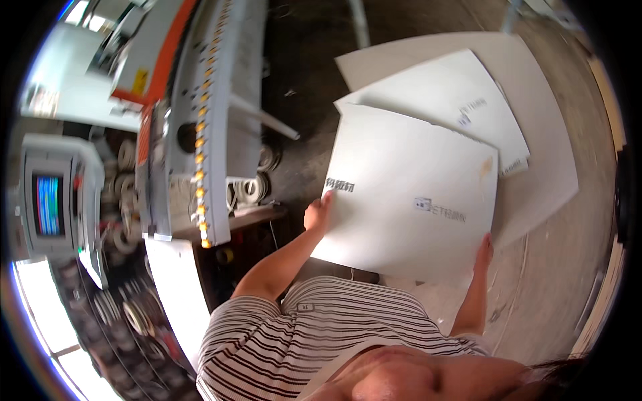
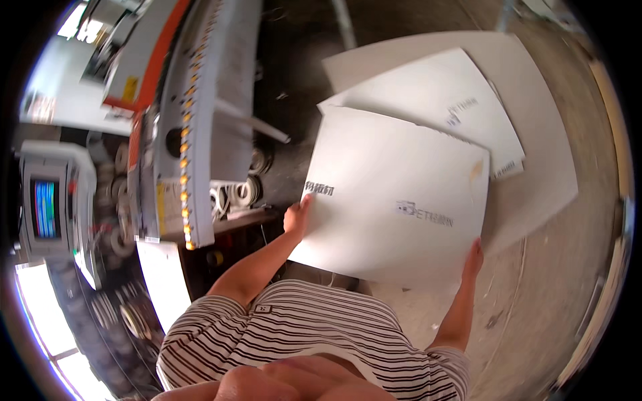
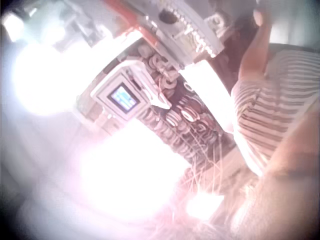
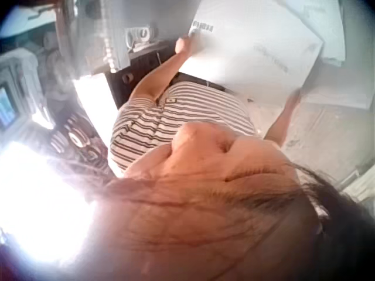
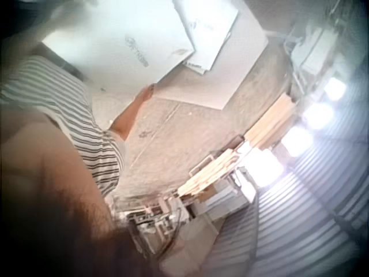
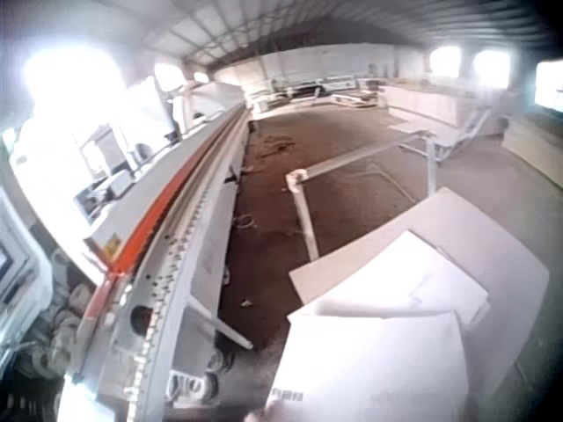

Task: The person repeatedly picks up white rectangular panels from a stack, places them onto a conveyor belt of a processing machine, and then retrieves them from the output side. They also move a metal stand to a different location and briefly interact with the machine's control panel.

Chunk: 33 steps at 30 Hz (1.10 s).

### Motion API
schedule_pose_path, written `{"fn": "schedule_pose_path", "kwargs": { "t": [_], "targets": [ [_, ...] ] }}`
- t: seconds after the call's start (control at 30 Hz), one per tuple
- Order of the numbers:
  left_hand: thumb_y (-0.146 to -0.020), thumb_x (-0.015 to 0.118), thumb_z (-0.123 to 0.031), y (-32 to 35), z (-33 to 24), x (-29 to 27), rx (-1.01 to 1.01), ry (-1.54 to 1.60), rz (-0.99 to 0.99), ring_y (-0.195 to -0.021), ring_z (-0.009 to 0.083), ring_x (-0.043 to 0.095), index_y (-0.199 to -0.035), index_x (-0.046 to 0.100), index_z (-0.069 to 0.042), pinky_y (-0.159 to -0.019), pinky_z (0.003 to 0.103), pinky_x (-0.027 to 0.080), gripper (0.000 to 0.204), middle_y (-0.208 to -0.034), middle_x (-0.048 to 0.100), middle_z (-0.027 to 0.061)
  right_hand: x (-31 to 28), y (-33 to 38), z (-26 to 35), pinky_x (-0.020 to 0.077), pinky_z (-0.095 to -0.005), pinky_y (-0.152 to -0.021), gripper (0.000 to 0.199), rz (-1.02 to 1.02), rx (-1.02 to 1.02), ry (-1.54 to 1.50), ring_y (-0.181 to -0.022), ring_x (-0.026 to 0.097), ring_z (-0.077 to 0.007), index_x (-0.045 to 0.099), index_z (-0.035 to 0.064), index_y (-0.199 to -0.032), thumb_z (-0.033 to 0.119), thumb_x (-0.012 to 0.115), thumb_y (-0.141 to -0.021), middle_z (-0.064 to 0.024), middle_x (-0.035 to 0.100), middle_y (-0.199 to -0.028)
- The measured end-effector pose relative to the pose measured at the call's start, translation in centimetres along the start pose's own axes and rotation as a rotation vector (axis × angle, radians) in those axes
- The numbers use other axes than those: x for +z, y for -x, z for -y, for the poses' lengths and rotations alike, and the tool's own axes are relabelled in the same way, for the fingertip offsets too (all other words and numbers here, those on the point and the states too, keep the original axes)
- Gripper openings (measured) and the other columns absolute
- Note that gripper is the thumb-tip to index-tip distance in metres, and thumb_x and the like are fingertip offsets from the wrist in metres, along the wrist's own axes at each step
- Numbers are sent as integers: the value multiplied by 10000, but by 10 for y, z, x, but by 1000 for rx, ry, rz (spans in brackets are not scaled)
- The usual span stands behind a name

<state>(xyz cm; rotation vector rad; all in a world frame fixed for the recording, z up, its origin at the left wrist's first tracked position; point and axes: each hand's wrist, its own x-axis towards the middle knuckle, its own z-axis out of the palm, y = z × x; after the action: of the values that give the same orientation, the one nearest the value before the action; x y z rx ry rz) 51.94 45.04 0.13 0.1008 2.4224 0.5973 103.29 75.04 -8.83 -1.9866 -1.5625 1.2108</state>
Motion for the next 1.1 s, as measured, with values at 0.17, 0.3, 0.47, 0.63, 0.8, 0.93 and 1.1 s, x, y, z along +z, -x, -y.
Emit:
{"fn": "schedule_pose_path", "kwargs": {
  "t": [0.17, 0.3, 0.47, 0.63, 0.8, 0.93, 1.1],
  "targets": [
    [-891, 393, -729, 40, -24, -105, -25, 185, -179, -961, 383, 641, -974, 677, -31, -833, 436, 479, 758, -931, 689, 184, 25, 1, 72, 348, -347, -1088, 665, 34, -27, -381, -1307, 454, -250, 409, -15, -1429, 494, 433, -1002, -129, 453, -1455],
    [-935, 443, -634, 65, 31, -175, -81, 518, -419, -788, 241, 604, -986, 666, -27, -740, 375, 470, 649, -804, 647, 119, 91, 33, 231, 355, -352, -1082, 696, 120, -136, -366, -1289, 466, -258, 412, -27, -1421, 524, 424, -996, -139, 456, -1449],
    [-1021, 423, -474, 138, 90, -216, 41, 1044, -735, -593, 52, 378, -711, 509, -108, -536, 245, 323, 487, -648, 430, -71, 183, 68, 388, 392, -322, -1029, 647, 350, -472, -230, -1225, 516, -244, 507, -62, -1325, 493, 437, -1002, -155, 541, -1361],
    [-1017, 392, -515, 200, 188, -197, -115, 1149, -904, -650, 80, 464, -871, 604, -44, -590, 263, 397, 537, -733, 536, -33, 284, 133, 451, 475, -322, -851, 543, 647, -686, -94, -973, 623, -172, 624, -55, -1116, 452, 465, -1004, -92, 691, -1058],
    [-1036, 358, -481, 257, 213, -172, -308, 1260, -1071, -836, 131, 581, -1095, 621, 35, -742, 284, 472, 583, -965, 655, 43, 375, 201, 474, 492, -405, -803, 573, 743, -912, 212, -932, 658, -325, 670, 42, -1058, 547, 414, -971, -168, 694, -952],
    [-1041, 351, -463, 271, 222, -153, -392, 1376, -1133, -958, 182, 599, -1205, 577, 57, -840, 325, 484, 590, -1124, 645, 98, 431, 260, 520, 477, -468, -845, 577, 840, -1060, 496, -1024, 615, -403, 661, 48, -1029, 544, 372, -969, -195, 678, -1026],
    [-1045, 343, -444, 259, 218, -143, -470, 1493, -1108, -1015, 222, 602, -1243, 555, 42, -892, 347, 479, 566, -1179, 624, 120, 491, 304, 567, 479, -467, -856, 524, 857, -1247, 615, -1012, 610, -411, 660, 21, -1009, 475, 401, -977, -217, 669, -1034]
  ]
}}
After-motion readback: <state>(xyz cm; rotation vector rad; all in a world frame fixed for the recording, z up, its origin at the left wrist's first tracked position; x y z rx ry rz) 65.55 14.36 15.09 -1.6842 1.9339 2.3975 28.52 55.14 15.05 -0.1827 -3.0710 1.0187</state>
